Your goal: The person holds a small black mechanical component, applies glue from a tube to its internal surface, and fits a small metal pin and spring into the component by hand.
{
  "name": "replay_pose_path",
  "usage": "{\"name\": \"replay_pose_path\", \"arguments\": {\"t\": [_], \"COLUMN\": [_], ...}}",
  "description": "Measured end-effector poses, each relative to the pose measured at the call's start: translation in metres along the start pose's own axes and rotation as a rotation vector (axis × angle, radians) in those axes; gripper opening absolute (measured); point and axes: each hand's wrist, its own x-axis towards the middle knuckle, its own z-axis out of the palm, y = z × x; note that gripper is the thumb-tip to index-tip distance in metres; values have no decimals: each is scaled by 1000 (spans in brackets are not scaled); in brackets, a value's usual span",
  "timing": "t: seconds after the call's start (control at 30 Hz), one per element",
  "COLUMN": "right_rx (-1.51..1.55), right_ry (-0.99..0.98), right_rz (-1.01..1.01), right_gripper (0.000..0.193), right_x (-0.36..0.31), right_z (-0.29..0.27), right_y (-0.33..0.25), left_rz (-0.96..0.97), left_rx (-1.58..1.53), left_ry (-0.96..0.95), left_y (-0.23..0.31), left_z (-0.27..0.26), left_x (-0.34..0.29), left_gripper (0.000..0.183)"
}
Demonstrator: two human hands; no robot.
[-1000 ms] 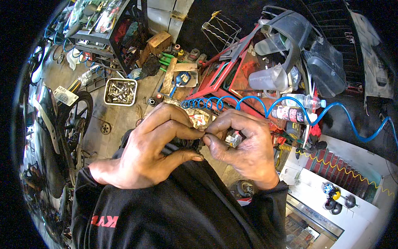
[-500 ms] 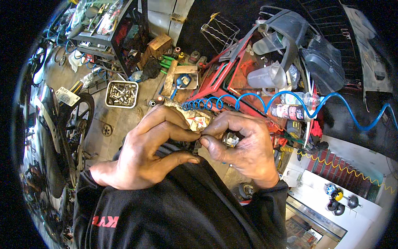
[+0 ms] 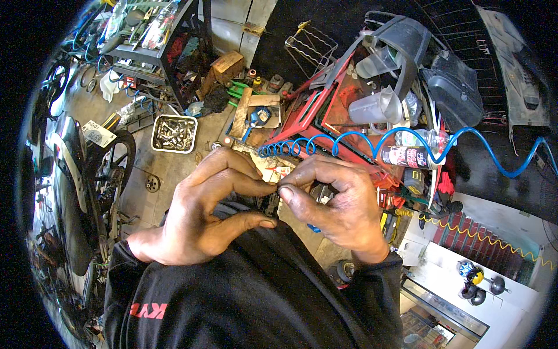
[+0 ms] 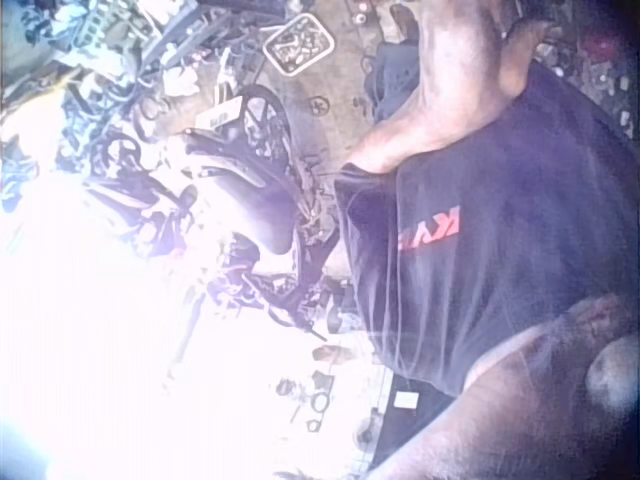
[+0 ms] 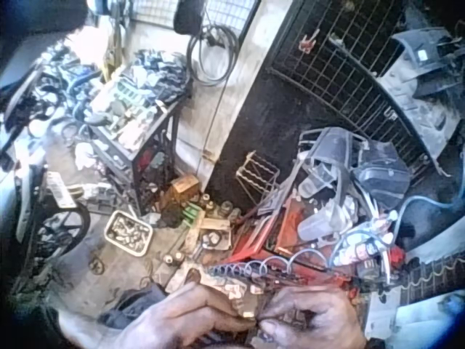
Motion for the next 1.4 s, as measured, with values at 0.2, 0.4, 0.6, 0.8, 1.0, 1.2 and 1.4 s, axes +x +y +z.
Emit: {"name": "replay_pose_path", "arguments": {"t": [0.2,0.4,0.6,0.8,1.0,1.2,1.4], "right_rx": [-40,-97,35,119,-22,-457,-568], "right_ry": [-17,-26,-33,14,182,201,313], "right_rz": [-17,-75,11,56,-105,-497,-814], "right_gripper": [12,11,10,15,17,30,33], "right_x": [-1,2,0,1,0,16,12], "right_z": [3,8,11,13,13,20,19], "right_y": [-2,-4,-6,-9,3,11,13], "left_rz": [-9,-21,-38,-65,-72,-51,-42], "left_rx": [5,-29,-78,-152,-169,-153,-138], "left_ry": [-3,-14,-29,-29,-22,9,30], "left_y": [4,3,3,-1,0,-1,-1], "left_z": [-3,-7,-11,-15,-23,-26,-24], "left_x": [-5,-10,-12,-11,-12,-10,-7], "left_gripper": [38,38,39,39,38,40,43]}}
